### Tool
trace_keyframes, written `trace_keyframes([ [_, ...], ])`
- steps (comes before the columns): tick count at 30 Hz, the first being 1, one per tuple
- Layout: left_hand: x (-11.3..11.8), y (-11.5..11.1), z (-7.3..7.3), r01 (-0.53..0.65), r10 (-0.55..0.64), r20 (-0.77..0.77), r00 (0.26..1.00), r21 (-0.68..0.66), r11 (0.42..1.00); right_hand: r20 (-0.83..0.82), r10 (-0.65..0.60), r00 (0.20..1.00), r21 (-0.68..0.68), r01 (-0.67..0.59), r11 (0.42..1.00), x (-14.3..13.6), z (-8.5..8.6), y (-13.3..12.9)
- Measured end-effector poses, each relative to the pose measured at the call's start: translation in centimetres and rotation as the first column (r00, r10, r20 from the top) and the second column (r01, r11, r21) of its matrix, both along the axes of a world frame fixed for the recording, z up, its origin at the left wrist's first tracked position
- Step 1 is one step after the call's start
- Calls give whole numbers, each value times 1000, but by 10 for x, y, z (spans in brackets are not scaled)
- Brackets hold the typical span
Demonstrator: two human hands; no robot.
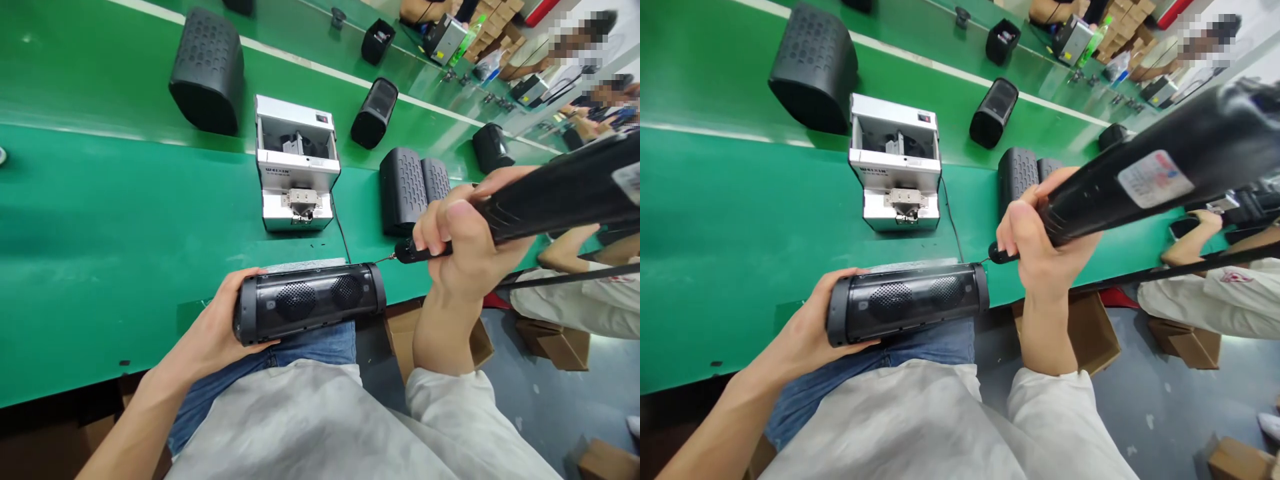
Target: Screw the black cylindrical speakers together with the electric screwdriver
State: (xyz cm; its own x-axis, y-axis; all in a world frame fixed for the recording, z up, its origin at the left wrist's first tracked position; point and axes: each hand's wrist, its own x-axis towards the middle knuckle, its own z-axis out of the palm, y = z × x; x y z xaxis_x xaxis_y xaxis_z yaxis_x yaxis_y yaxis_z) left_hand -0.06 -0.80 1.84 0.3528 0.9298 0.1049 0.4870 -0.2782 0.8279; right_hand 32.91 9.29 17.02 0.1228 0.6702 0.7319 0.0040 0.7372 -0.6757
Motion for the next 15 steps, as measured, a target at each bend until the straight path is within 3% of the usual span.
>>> trace_keyframes([
  [5,0,-1,3,-4,4,-5,1000,-53,999,59,-62,996,-25,63,998,-3,4,-3],
  [11,0,1,-1,7,-7,4,1000,-33,999,40,-22,999,2,22,1000,-3,2,0],
  [15,0,1,-4,2,-2,15,1000,-7,1000,19,-59,998,-33,60,998,0,-1,3],
])
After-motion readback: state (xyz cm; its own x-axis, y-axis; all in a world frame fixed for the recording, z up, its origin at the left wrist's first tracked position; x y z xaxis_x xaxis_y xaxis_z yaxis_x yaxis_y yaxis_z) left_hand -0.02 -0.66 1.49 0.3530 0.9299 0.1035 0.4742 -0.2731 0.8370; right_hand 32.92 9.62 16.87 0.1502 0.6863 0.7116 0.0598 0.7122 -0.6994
